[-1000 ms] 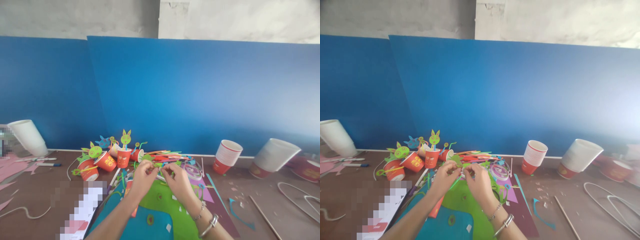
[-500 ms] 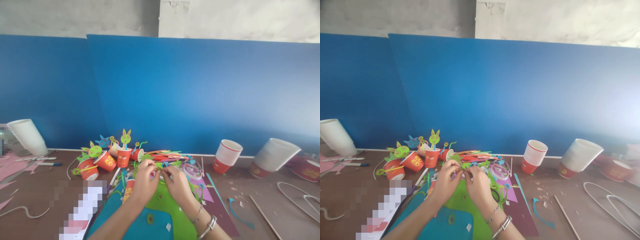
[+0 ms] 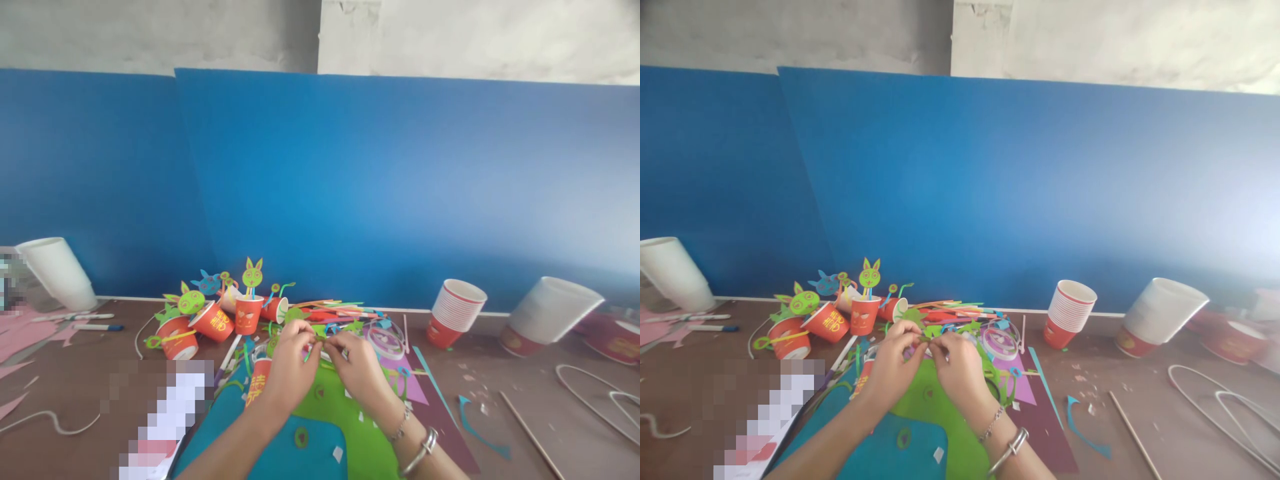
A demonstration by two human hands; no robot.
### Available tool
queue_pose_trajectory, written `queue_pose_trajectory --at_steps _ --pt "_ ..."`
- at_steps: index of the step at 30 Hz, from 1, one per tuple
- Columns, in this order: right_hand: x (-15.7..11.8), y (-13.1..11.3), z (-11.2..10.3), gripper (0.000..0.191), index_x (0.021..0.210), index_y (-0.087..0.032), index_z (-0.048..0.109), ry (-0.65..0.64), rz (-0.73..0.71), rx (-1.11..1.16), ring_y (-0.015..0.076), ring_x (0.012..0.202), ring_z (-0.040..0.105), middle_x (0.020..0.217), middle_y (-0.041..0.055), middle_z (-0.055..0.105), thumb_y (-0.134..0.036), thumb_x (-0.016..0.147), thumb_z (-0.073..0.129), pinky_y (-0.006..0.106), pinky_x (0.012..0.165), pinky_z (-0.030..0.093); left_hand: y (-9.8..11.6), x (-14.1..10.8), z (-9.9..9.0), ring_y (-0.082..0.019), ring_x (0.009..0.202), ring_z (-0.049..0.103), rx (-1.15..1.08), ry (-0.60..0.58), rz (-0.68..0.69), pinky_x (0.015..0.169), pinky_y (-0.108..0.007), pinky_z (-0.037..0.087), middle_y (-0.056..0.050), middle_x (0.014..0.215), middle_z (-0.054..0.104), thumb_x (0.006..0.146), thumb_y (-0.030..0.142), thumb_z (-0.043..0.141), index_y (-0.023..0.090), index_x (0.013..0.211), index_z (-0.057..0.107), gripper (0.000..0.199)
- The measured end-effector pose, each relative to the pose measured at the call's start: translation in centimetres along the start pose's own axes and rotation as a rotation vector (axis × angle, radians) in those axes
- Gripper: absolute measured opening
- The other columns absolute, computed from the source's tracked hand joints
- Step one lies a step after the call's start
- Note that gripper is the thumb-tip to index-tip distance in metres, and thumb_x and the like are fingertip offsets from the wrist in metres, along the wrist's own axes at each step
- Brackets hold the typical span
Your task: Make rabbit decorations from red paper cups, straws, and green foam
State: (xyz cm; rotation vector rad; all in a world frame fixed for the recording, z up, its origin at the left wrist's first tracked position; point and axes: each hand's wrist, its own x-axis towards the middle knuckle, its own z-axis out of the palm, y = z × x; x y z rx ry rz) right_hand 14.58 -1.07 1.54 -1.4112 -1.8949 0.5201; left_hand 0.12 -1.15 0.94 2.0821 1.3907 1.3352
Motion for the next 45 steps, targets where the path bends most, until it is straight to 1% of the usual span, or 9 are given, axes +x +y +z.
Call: queue_pose_trajectory --at_steps 13,18,21,23,25,31,35,39,45 --pt "0.1 -0.5 -0.3 0.018 0.068 -0.018 0.061 0.023 0.074 0.025 0.0178 0.065 0.057 0.068 0.0034 0.066 -0.023 0.080 0.049 0.025 0.060 0.037 -0.6 0.4 0.0 -0.019 0.086 0.056 -0.085 -0.045 -0.055 0.076 -0.029 0.045 -0.005 0.088 0.056 0.079 0.016 0.053 0.018 0.066 0.054 0.013" --pt "0.5 0.6 -0.7 0.025 0.059 -0.019 0.056 -0.045 0.121 -0.194 0.0158 0.053 0.051 0.057 0.0018 0.060 -0.019 0.081 0.044 0.025 0.051 0.030 -1.6 1.1 -0.5 -0.017 0.080 0.056 -0.129 -0.104 -0.085 0.073 -0.029 0.045 -0.003 0.083 0.055 0.080 0.020 0.052 0.018 0.072 0.054 0.008" --pt "0.5 1.1 -0.8 0.024 0.061 -0.018 0.059 -0.086 0.114 -0.260 0.0174 0.058 0.055 0.062 0.0045 0.063 -0.016 0.081 0.045 0.027 0.054 0.034 -1.8 1.4 -0.9 -0.018 0.080 0.055 -0.050 -0.156 -0.066 0.075 -0.031 0.044 -0.003 0.079 0.055 0.078 0.018 0.053 0.019 0.068 0.053 0.011" --pt "0.6 1.1 -0.7 0.017 0.081 -0.017 0.065 -0.058 0.054 -0.195 0.0194 0.073 0.061 0.080 0.0068 0.068 -0.010 0.076 0.050 0.027 0.065 0.041 -1.6 1.4 -1.2 -0.019 0.083 0.055 0.004 -0.186 -0.044 0.078 -0.032 0.044 -0.004 0.081 0.056 0.076 0.016 0.055 0.018 0.066 0.054 0.010" --pt "0.6 0.7 -0.6 0.028 0.097 -0.018 0.064 -0.040 -0.023 -0.054 0.0197 0.085 0.062 0.094 0.0076 0.069 -0.009 0.075 0.051 0.028 0.075 0.043 -1.4 1.4 -1.3 -0.021 0.087 0.055 0.043 -0.213 -0.025 0.080 -0.033 0.044 -0.005 0.084 0.058 0.074 0.014 0.057 0.018 0.064 0.056 0.011" --pt "0.5 -0.4 -0.6 0.012 0.075 -0.018 0.062 -0.068 -0.034 0.122 0.0189 0.072 0.062 0.075 0.0041 0.068 -0.017 0.078 0.050 0.028 0.067 0.043 -1.5 1.5 -2.1 -0.021 0.094 0.057 0.071 -0.314 -0.031 0.085 -0.032 0.043 -0.006 0.091 0.062 0.074 0.015 0.061 0.019 0.071 0.064 0.006" --pt "0.5 0.0 -0.7 0.014 0.073 -0.019 0.059 -0.016 0.039 0.101 0.0185 0.066 0.060 0.071 0.0035 0.067 -0.020 0.080 0.047 0.027 0.061 0.041 -3.3 2.3 -5.2 -0.021 0.095 0.058 0.260 -0.390 -0.164 0.082 -0.029 0.042 -0.004 0.094 0.065 0.079 0.019 0.055 0.022 0.087 0.065 0.013" --pt "0.6 0.7 -0.5 0.011 0.069 -0.019 0.059 -0.009 0.098 0.095 0.0184 0.065 0.059 0.068 0.0029 0.066 -0.020 0.075 0.049 0.027 0.061 0.041 -5.9 2.8 -7.8 -0.023 0.078 0.060 0.357 -0.435 -0.287 0.069 -0.030 0.040 -0.005 0.074 0.065 0.076 0.014 0.053 0.019 0.065 0.059 0.014" --pt "0.7 1.0 -0.1 0.007 0.067 -0.019 0.056 -0.003 0.150 0.154 0.0169 0.061 0.056 0.064 0.0010 0.063 -0.022 0.071 0.051 0.026 0.059 0.041 -7.7 2.9 -6.6 -0.020 0.075 0.061 0.342 -0.428 -0.413 0.064 -0.027 0.038 -0.002 0.077 0.064 0.077 0.019 0.052 0.021 0.077 0.053 0.002"
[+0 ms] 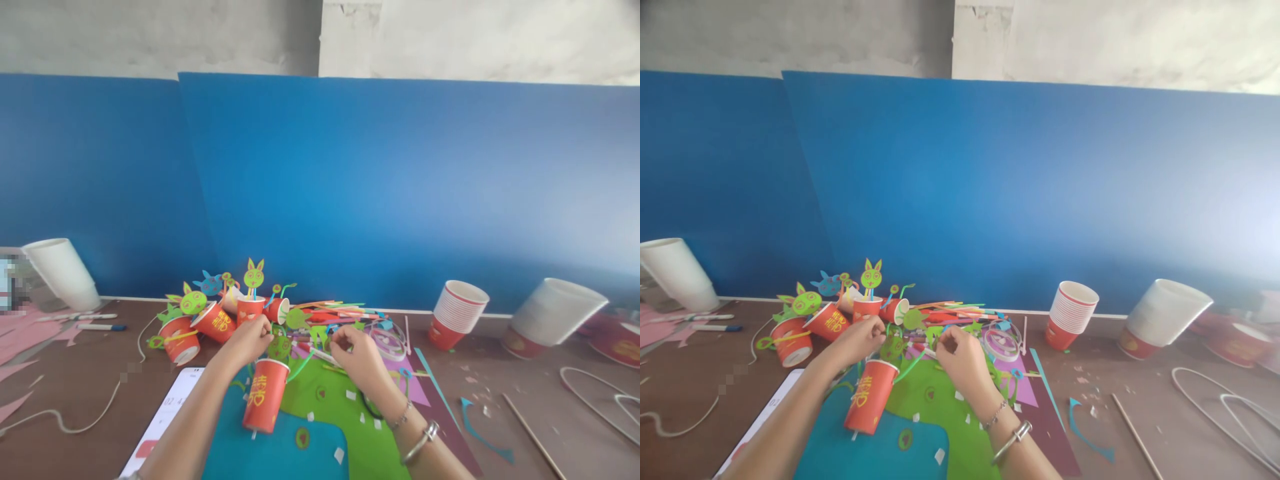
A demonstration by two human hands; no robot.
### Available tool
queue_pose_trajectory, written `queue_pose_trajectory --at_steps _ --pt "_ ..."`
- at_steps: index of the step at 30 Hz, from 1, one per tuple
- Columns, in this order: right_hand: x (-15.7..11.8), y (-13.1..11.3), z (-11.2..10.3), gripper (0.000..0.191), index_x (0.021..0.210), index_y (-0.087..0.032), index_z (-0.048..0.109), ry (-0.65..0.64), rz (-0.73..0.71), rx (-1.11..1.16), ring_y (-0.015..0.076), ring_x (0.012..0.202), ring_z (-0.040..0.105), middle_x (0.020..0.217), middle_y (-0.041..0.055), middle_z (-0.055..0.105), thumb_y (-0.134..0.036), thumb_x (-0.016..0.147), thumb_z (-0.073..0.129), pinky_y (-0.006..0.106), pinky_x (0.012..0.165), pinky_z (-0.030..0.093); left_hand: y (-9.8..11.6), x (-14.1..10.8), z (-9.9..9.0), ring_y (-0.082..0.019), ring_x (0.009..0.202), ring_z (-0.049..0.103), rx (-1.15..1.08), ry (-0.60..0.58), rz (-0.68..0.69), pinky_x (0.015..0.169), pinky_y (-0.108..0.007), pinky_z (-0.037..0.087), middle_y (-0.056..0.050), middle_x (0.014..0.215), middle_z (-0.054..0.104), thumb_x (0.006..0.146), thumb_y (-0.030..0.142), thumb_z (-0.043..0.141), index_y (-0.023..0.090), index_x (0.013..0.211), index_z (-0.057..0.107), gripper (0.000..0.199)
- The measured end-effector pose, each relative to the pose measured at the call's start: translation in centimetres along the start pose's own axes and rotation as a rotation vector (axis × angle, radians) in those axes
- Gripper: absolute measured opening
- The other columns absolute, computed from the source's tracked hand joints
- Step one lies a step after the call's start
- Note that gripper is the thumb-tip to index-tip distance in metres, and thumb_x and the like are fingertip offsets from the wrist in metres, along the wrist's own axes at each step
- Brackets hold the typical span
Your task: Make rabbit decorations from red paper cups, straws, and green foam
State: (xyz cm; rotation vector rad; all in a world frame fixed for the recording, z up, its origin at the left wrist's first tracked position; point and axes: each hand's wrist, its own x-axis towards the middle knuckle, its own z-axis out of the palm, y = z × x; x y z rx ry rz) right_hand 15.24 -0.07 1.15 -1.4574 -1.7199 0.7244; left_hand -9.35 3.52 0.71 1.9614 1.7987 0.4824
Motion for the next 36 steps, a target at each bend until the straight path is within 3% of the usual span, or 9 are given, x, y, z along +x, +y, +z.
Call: queue_pose_trajectory --at_steps 5,11,17,23,36 --pt "0.3 -0.3 -0.3 0.007 0.067 -0.018 0.056 -0.003 0.052 0.112 0.0147 0.056 0.053 0.060 -0.0007 0.060 -0.024 0.070 0.052 0.025 0.054 0.038 0.5 0.3 1.2 -0.022 0.075 0.063 -0.056 -0.037 -0.095 0.065 -0.029 0.037 0.002 0.069 0.064 0.067 0.016 0.060 0.022 0.072 0.046 0.017" --pt "0.7 0.7 0.3 0.007 0.066 -0.018 0.055 -0.029 0.108 0.223 0.0124 0.051 0.048 0.055 -0.0031 0.056 -0.024 0.068 0.053 0.023 0.049 0.033 0.5 0.5 2.2 -0.018 0.069 0.061 -0.235 -0.094 -0.049 0.061 -0.025 0.036 0.006 0.064 0.060 0.059 0.009 0.063 0.022 0.077 0.046 0.028" --pt "1.0 1.4 1.0 0.009 0.067 -0.017 0.057 -0.037 0.108 0.309 0.0146 0.057 0.056 0.061 -0.0001 0.063 -0.025 0.069 0.055 0.024 0.053 0.036 2.5 -0.1 2.1 -0.012 0.059 0.056 -0.526 -0.180 0.032 0.055 -0.023 0.039 0.007 0.067 0.055 0.066 0.014 0.061 0.020 0.094 0.043 0.034" --pt "1.0 1.0 0.9 0.011 0.066 -0.018 0.056 -0.066 0.141 0.479 0.0165 0.062 0.059 0.063 0.0016 0.066 -0.028 0.066 0.060 0.026 0.057 0.041 4.4 -1.2 2.2 -0.013 0.067 0.058 -0.734 -0.239 0.082 0.064 -0.025 0.042 0.006 0.068 0.056 0.063 0.011 0.064 0.020 0.108 0.046 0.050" --pt "1.0 0.9 0.6 0.011 0.065 -0.017 0.057 -0.097 0.130 0.508 0.0126 0.054 0.054 0.056 -0.0024 0.059 -0.025 0.064 0.063 0.023 0.053 0.040 4.5 -1.0 3.2 -0.013 0.064 0.056 -0.885 -0.268 0.078 0.064 -0.026 0.039 0.007 0.065 0.057 0.058 0.016 0.071 0.020 0.107 0.049 0.053"
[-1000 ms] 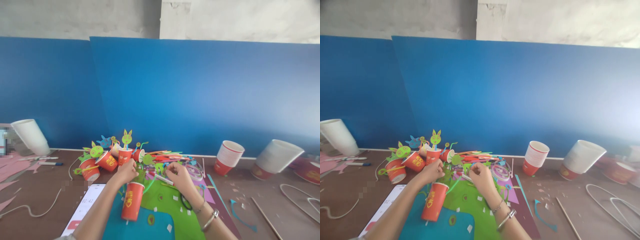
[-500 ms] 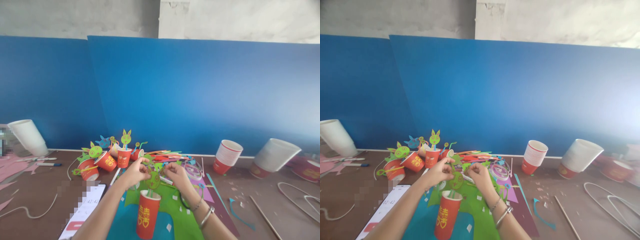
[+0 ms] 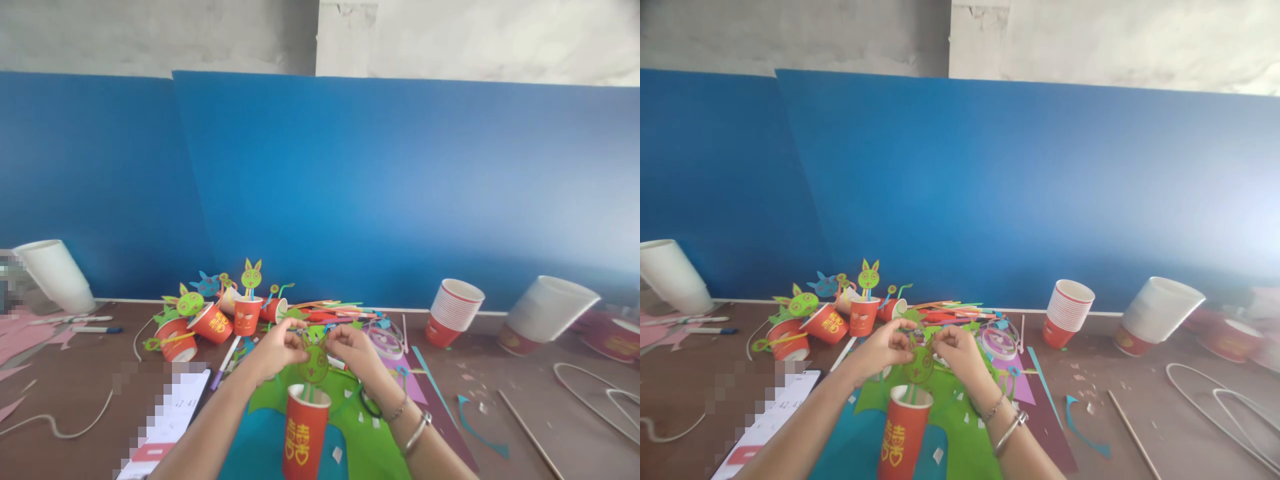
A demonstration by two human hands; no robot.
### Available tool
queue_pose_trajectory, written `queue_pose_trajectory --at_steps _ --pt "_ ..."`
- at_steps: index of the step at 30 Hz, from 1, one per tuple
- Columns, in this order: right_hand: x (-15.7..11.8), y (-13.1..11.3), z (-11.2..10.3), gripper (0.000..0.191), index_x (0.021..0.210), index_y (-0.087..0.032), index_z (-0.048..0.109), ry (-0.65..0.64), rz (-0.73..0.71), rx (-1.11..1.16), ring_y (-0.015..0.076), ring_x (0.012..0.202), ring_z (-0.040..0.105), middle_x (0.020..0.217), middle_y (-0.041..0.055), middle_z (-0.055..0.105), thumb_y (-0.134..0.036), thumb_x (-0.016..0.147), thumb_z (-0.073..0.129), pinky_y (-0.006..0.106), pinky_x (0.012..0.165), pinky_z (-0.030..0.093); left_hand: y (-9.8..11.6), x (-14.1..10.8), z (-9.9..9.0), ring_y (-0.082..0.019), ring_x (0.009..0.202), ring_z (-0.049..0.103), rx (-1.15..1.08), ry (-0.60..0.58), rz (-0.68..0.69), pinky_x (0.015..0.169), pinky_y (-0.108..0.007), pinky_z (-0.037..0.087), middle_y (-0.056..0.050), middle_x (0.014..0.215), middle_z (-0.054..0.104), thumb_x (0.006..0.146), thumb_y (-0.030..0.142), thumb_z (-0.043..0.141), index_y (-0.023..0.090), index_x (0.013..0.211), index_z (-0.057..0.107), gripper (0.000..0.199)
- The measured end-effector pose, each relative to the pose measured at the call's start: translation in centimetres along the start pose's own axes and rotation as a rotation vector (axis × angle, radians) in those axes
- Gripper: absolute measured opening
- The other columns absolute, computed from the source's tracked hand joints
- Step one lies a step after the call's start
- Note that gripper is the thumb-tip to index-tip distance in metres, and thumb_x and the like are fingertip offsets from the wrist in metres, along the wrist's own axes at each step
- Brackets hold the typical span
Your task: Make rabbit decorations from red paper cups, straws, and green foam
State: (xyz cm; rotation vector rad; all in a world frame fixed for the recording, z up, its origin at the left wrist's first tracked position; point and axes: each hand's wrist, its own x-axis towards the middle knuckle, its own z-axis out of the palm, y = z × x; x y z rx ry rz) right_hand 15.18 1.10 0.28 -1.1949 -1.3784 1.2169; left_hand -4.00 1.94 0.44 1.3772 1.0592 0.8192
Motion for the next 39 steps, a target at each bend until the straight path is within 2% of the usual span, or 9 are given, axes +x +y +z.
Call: queue_pose_trajectory --at_steps 10,17,25,27,30,32,36,39 --pt "-0.2 -0.4 0.0 0.010 0.065 -0.017 0.055 -0.029 0.004 0.016 0.0114 0.053 0.050 0.055 -0.0039 0.056 -0.025 0.063 0.062 0.022 0.051 0.035 0.3 0.0 0.1 -0.011 0.059 0.053 -0.025 0.012 -0.047 0.061 -0.025 0.035 0.008 0.061 0.056 0.057 0.012 0.069 0.018 0.106 0.050 0.052" --pt "-0.2 -0.4 -0.1 0.012 0.068 -0.018 0.052 -0.109 -0.001 0.013 0.0111 0.053 0.051 0.057 -0.0049 0.056 -0.024 0.065 0.062 0.023 0.054 0.036 0.2 0.0 0.2 -0.011 0.057 0.052 -0.030 0.014 -0.058 0.059 -0.024 0.034 0.008 0.060 0.055 0.057 0.013 0.069 0.017 0.106 0.050 0.053" --pt "-0.6 -0.4 -0.1 0.022 0.081 -0.019 0.048 -0.087 -0.098 -0.120 0.0111 0.056 0.051 0.062 -0.0060 0.057 -0.016 0.065 0.063 0.023 0.054 0.036 1.0 -0.4 0.6 -0.011 0.057 0.051 -0.034 -0.003 -0.072 0.060 -0.025 0.035 0.008 0.060 0.053 0.055 0.014 0.070 0.016 0.105 0.052 0.053" --pt "-0.8 -0.7 0.1 0.026 0.085 -0.021 0.044 -0.104 -0.118 -0.102 0.0116 0.056 0.051 0.061 -0.0069 0.057 -0.015 0.066 0.061 0.023 0.055 0.036 1.1 -0.4 0.6 -0.012 0.060 0.053 -0.019 -0.029 -0.070 0.062 -0.025 0.037 0.007 0.062 0.056 0.054 0.018 0.071 0.016 0.100 0.057 0.048" --pt "-0.9 -1.0 0.1 0.030 0.087 -0.022 0.040 -0.113 -0.135 -0.085 0.0122 0.058 0.052 0.060 -0.0076 0.057 -0.015 0.066 0.060 0.024 0.058 0.038 0.9 -0.2 0.7 -0.013 0.063 0.054 0.017 -0.053 -0.057 0.064 -0.026 0.038 0.003 0.063 0.059 0.057 0.025 0.072 0.014 0.079 0.062 0.027" --pt "-0.8 -1.0 0.0 0.029 0.087 -0.022 0.039 -0.111 -0.115 -0.096 0.0115 0.055 0.049 0.058 -0.0086 0.055 -0.016 0.067 0.060 0.023 0.055 0.036 0.6 -0.1 0.6 -0.012 0.062 0.053 0.042 -0.033 -0.048 0.063 -0.026 0.037 0.003 0.062 0.059 0.059 0.028 0.070 0.014 0.068 0.061 0.019" --pt "-0.6 -0.8 -0.3 0.026 0.088 -0.021 0.043 -0.143 -0.048 -0.131 0.0100 0.050 0.045 0.057 -0.0087 0.053 -0.022 0.070 0.061 0.023 0.050 0.031 0.4 -0.2 0.7 -0.011 0.058 0.050 0.074 -0.008 -0.039 0.060 -0.025 0.036 0.004 0.059 0.057 0.060 0.029 0.069 0.015 0.065 0.060 0.017" --pt "-0.7 -1.0 -0.5 0.025 0.088 -0.021 0.044 -0.162 -0.053 -0.147 0.0094 0.050 0.044 0.056 -0.0092 0.051 -0.018 0.069 0.061 0.022 0.050 0.031 0.7 -0.3 0.9 -0.012 0.058 0.051 0.084 -0.023 -0.037 0.060 -0.025 0.037 0.003 0.059 0.058 0.059 0.031 0.069 0.015 0.065 0.060 0.019"
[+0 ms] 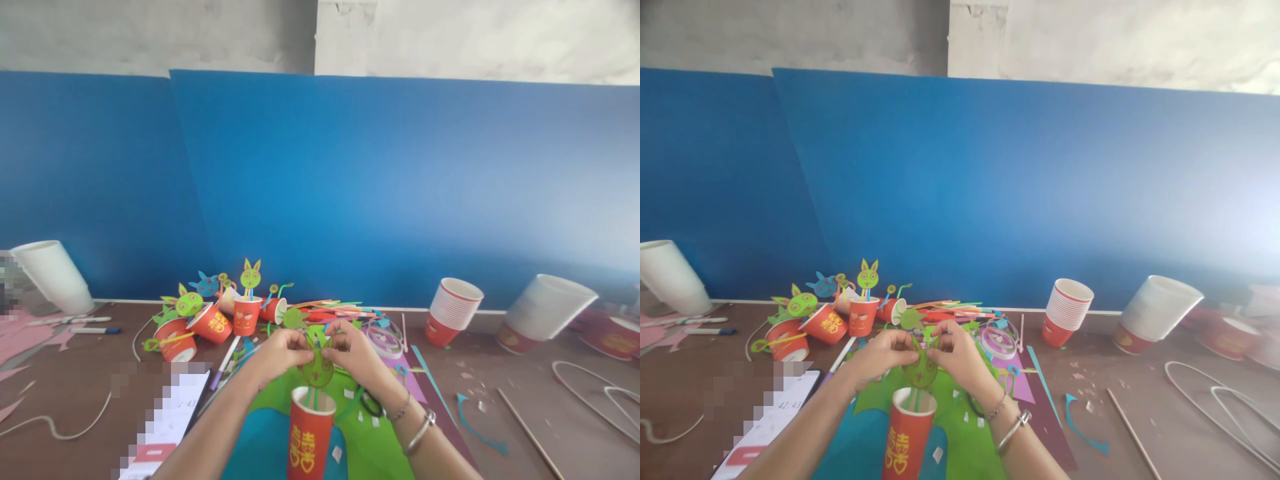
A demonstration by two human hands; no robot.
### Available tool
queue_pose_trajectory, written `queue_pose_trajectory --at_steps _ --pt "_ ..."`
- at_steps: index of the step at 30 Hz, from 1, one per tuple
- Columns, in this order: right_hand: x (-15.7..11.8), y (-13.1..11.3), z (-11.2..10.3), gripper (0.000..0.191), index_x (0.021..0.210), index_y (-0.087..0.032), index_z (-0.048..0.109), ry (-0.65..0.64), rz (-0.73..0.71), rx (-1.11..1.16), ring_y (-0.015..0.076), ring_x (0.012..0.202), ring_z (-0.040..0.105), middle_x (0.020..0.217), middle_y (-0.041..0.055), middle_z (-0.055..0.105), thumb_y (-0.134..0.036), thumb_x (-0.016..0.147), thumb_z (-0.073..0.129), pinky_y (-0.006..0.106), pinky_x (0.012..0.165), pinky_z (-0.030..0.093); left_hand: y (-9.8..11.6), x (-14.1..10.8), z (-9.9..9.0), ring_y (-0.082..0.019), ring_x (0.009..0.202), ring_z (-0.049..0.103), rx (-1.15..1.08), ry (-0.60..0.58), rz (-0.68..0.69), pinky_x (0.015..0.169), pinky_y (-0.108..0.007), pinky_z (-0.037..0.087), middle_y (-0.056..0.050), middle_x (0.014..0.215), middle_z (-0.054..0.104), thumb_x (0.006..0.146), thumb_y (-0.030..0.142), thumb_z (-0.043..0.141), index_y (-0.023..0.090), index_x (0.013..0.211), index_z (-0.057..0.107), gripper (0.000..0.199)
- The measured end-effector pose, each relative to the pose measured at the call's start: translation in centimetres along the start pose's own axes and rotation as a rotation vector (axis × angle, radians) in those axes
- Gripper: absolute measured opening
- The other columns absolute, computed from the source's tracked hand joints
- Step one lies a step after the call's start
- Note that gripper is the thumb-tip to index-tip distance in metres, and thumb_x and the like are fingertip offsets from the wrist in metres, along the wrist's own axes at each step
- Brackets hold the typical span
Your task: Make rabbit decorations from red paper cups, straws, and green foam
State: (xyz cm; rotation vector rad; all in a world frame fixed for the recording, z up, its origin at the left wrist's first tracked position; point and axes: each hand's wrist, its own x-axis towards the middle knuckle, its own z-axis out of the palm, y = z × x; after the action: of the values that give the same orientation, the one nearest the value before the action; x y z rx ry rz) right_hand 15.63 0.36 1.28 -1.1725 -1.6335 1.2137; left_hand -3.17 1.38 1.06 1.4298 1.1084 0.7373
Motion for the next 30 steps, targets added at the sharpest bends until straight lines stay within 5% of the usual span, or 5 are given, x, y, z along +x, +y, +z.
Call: queue_pose_trajectory --at_steps 8,14,21,26,30 --pt "-0.2 -0.3 0.0 0.026 0.096 -0.020 0.047 0.008 -0.023 -0.040 0.0115 0.053 0.051 0.056 -0.0081 0.055 -0.018 0.073 0.060 0.022 0.053 0.037 -0.3 0.2 -0.2 -0.013 0.059 0.051 0.102 -0.008 0.037 0.059 -0.024 0.037 0.003 0.057 0.057 0.066 0.037 0.064 0.016 0.062 0.060 0.022" --pt "0.4 0.7 -1.5 0.029 0.106 -0.016 0.061 0.052 0.029 -0.273 0.0206 0.077 0.066 0.087 0.0067 0.072 -0.030 0.084 0.049 0.030 0.066 0.048 -1.8 1.0 -2.9 -0.015 0.059 0.055 0.229 0.045 -0.004 0.059 -0.024 0.039 0.002 0.058 0.059 0.065 0.039 0.062 0.017 0.064 0.059 0.022" --pt "-0.9 0.6 -0.4 0.025 0.082 -0.018 0.075 -0.228 0.084 -0.809 0.0202 0.078 0.068 0.084 0.0067 0.075 -0.010 0.072 0.053 0.026 0.071 0.048 -3.6 1.7 -5.4 -0.018 0.059 0.061 0.461 0.112 -0.130 0.054 -0.024 0.041 0.001 0.054 0.060 0.067 0.028 0.060 0.017 0.063 0.059 0.011" --pt "-1.4 1.3 1.9 0.024 0.088 -0.018 0.073 -0.242 0.127 -0.901 0.0270 0.087 0.067 0.090 0.0104 0.074 -0.016 0.067 0.063 0.032 0.073 0.048 -3.2 1.3 -5.6 -0.024 0.081 0.065 0.679 0.294 -0.138 0.071 -0.030 0.045 -0.007 0.084 0.069 0.066 0.017 0.063 0.016 0.101 0.063 0.035" --pt "-1.2 1.7 2.5 0.018 0.083 -0.016 0.071 -0.239 0.150 -0.911 0.0261 0.085 0.067 0.087 0.0106 0.073 -0.014 0.067 0.063 0.030 0.071 0.047 -1.2 0.5 -4.3 -0.033 0.117 0.050 0.797 0.444 -0.025 0.096 -0.042 0.036 -0.017 0.119 0.059 0.069 0.013 0.063 0.014 0.116 0.056 0.048"
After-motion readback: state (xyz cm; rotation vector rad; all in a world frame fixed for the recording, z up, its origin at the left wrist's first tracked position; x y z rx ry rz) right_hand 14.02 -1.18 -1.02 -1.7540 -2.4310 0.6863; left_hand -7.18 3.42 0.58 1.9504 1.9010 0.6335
